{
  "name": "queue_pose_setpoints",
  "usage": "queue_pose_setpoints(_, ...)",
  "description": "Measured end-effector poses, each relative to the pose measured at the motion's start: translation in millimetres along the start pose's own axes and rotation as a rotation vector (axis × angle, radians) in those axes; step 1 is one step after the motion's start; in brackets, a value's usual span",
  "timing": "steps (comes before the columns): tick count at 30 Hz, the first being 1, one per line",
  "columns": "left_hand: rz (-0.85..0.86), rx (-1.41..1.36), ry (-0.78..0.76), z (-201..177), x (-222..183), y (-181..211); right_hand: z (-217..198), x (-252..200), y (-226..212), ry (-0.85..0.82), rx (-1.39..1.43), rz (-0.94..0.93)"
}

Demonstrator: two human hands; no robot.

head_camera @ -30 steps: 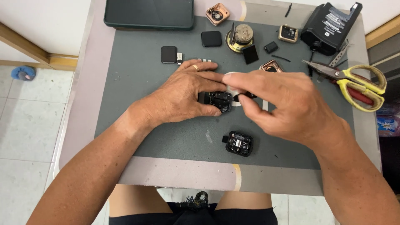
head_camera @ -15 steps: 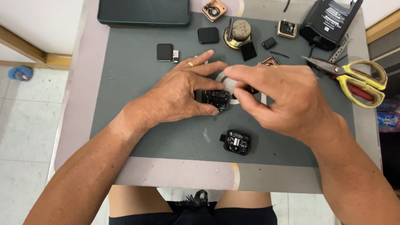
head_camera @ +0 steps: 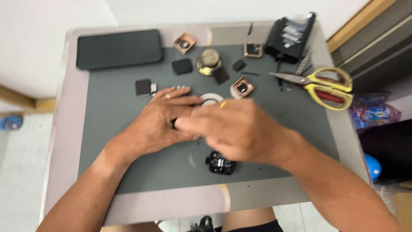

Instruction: Repairing a disassembled smartwatch by manipulating internal components and screws with a precision screwdriver.

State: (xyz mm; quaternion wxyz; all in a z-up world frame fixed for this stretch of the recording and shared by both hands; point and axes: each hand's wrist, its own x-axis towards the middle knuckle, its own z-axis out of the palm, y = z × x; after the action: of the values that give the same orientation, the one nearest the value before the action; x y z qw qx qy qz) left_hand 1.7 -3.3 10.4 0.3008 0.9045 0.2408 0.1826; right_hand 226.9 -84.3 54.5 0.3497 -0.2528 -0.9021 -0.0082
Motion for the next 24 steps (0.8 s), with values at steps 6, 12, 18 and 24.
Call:
queue_pose_setpoints(6, -0.007, -0.004, -0.023, 0.9, -0.6, -1.9, 5.1, 3.8, -8.5, 0.093, -0.098, 0.010)
queue_pose_setpoints(12, -0.024, -0.005, -0.013, 2.2, -0.2, -1.4, 7.4, 0.7, -6.5, 0.121, -0.124, 0.012)
queue_pose_setpoints(18, -0.064, -0.057, -0.010, 0.7, 2.6, 3.1, 4.8, 3.5, -4.7, 0.138, -0.036, 0.055)
queue_pose_setpoints(24, -0.057, -0.054, -0.005, 1.2, 2.7, 1.9, 0.9, 9.9, -7.7, 0.141, -0.188, 0.022)
